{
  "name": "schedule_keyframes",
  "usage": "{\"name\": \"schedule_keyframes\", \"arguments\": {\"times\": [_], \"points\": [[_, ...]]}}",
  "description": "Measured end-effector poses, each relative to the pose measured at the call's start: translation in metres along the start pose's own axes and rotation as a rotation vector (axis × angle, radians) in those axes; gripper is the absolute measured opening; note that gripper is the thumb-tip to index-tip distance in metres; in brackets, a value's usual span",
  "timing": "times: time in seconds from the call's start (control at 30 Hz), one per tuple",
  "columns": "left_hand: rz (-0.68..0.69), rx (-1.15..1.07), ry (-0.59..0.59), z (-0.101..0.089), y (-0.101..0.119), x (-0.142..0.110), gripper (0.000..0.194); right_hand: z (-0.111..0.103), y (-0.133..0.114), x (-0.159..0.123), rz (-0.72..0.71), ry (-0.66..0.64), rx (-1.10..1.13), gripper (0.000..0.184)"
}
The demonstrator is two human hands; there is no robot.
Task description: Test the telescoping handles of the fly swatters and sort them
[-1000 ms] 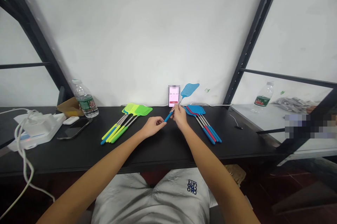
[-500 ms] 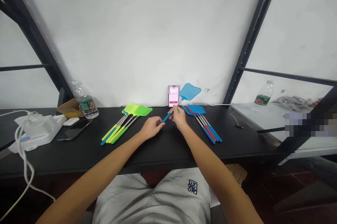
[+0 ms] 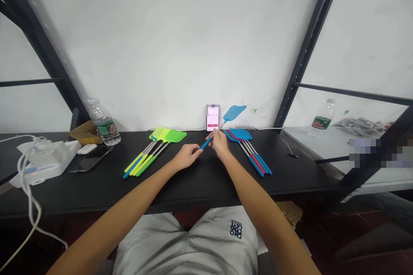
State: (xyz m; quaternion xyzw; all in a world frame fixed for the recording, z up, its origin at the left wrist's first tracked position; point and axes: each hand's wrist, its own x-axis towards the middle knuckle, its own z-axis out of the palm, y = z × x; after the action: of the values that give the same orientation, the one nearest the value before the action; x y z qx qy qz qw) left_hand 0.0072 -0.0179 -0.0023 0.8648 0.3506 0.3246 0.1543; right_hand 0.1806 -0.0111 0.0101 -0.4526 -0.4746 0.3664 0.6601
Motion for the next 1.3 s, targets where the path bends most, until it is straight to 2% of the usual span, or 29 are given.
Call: {"name": "schedule_keyframes", "arguments": {"times": [0.23,0.57,0.73,0.83,0.97,1.03,1.07,1.17,1.27,1.3], "points": [[-0.049,-0.132,-0.123,-0.002,0.001,0.002,0.033,-0.002,-0.006,0.002,-0.019,0.054,0.068,0.042],[-0.066,-0.087,-0.015,0.001,-0.002,-0.001,0.031,-0.004,-0.001,0.002,0.063,-0.049,0.047,0.04],[-0.068,-0.117,-0.014,0.001,-0.001,-0.001,0.035,-0.005,0.0,0.005,0.032,-0.004,0.025,0.041],[-0.056,-0.093,-0.012,-0.001,-0.001,-0.002,0.037,-0.014,-0.004,0.011,-0.028,0.069,-0.072,0.045],[-0.045,-0.048,-0.015,-0.003,-0.001,-0.003,0.037,-0.049,-0.023,0.016,-0.18,0.213,-0.424,0.053],[-0.044,-0.029,-0.022,-0.004,-0.001,-0.004,0.036,-0.077,-0.036,0.017,-0.173,0.227,-0.645,0.055],[-0.044,-0.019,-0.028,-0.004,-0.001,-0.004,0.036,-0.092,-0.042,0.017,-0.16,0.2,-0.757,0.054],[-0.042,0.014,-0.05,-0.005,-0.001,-0.004,0.035,-0.142,-0.055,0.017,-0.02,-0.005,-1.106,0.052],[-0.043,0.032,-0.065,-0.005,-0.003,-0.003,0.033,-0.185,-0.055,0.017,0.129,-0.18,-1.381,0.05],[-0.046,0.035,-0.07,-0.005,-0.003,-0.003,0.033,-0.197,-0.053,0.017,0.159,-0.202,-1.435,0.049]]}}
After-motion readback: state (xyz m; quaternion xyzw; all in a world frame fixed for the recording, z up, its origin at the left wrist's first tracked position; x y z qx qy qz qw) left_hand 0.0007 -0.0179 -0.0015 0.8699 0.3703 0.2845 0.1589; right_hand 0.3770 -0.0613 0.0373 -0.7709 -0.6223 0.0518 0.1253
